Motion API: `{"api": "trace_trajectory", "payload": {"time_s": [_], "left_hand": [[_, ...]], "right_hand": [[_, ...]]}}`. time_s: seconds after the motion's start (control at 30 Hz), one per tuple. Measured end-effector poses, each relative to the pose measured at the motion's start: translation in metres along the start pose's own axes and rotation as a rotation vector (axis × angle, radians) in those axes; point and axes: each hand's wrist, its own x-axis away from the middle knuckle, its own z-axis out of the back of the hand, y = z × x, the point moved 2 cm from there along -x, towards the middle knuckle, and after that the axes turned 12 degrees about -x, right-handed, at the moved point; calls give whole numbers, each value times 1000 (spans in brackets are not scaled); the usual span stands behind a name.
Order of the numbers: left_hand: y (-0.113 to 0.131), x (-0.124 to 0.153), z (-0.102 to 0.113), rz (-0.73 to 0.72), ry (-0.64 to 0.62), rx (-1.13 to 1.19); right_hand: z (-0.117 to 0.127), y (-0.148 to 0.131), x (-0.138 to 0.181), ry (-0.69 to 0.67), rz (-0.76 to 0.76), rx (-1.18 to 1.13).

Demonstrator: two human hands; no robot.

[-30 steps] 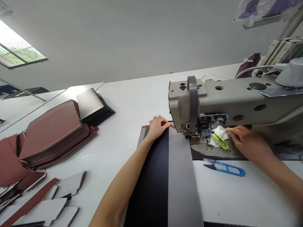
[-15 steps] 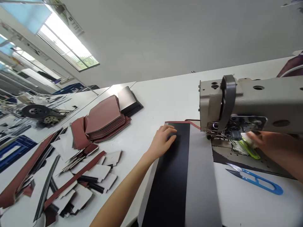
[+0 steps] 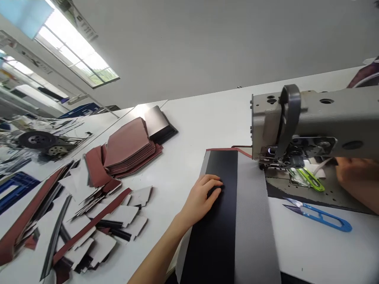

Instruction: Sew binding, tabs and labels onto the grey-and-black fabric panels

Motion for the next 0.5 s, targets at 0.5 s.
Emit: {"api": "trace_trajectory", "payload": {"time_s": [0.5], "left_hand": [[73, -17, -19, -479, -81, -62]], "right_hand": [[66, -22, 110, 371, -31, -71]]}}
